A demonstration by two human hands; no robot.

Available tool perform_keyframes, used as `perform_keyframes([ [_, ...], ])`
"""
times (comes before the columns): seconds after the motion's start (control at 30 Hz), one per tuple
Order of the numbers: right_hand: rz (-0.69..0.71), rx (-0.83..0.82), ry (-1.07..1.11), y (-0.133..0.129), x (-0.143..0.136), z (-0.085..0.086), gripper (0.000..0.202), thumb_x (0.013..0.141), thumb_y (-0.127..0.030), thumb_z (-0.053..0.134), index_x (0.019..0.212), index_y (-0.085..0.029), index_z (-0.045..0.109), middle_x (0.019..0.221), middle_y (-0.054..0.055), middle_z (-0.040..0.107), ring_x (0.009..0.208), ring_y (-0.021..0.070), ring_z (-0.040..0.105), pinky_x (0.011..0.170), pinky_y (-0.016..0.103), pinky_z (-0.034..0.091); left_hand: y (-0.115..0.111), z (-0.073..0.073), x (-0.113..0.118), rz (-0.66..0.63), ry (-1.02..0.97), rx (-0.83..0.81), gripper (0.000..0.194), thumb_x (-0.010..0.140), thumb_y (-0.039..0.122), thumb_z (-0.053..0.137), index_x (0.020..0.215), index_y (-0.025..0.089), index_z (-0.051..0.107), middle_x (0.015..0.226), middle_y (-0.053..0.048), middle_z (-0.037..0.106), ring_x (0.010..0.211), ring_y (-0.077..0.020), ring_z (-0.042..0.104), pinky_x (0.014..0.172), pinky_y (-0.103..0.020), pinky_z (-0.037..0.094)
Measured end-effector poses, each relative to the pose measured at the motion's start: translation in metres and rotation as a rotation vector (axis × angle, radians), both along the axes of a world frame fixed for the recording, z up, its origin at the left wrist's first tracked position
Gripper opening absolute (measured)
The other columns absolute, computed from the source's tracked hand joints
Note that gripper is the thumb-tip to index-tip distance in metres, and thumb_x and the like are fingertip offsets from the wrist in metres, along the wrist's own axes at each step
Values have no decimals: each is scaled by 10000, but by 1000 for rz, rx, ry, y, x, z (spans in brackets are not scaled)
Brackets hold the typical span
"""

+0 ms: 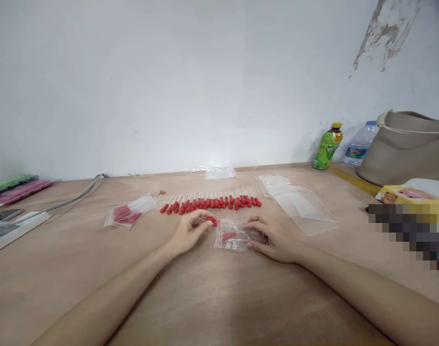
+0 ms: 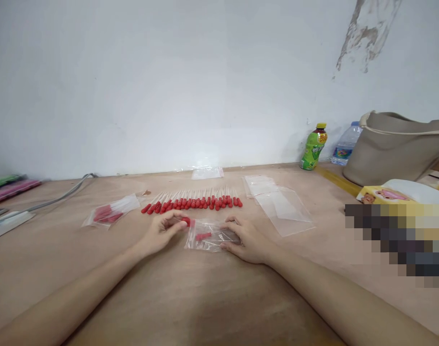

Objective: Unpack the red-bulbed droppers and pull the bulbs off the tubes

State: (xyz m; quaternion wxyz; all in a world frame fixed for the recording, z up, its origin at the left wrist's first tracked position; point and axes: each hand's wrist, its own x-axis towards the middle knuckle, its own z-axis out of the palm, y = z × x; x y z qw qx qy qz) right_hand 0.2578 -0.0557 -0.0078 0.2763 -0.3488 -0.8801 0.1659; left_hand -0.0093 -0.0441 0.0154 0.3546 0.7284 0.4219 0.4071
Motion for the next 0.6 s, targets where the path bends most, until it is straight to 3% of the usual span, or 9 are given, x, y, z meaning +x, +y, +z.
perform_keyframes([
  [0.17,2,-8,-10,1,1,-2,359,812,-403,515,1115,-212,533,1106,83,490,936,180,524,843,332,436,21,44,-59,66,79,-67,305,639,378,691,809,133,624,677,-19,648,576,-138,607,565,-277,512],
  [0.3,4,13,12,3,1,-4,352,808,-400,523,1110,-220,538,1096,80,502,948,188,522,849,342,435,38,54,-80,298,-72,112,308,695,448,632,835,178,585,726,0,654,640,-150,626,593,-292,532],
  [0.4,13,12,29,3,1,-4,353,808,-400,524,1114,-225,536,1095,80,504,935,188,528,832,343,444,47,45,-60,454,-141,364,227,753,402,594,841,194,572,786,-3,665,695,-152,640,658,-301,543],
  [0.6,8,18,24,1,0,-2,343,808,-386,528,1105,-215,539,1077,77,504,911,176,533,828,337,444,62,25,12,327,147,555,171,795,309,569,908,190,617,912,-22,669,839,-156,627,799,-306,498],
])
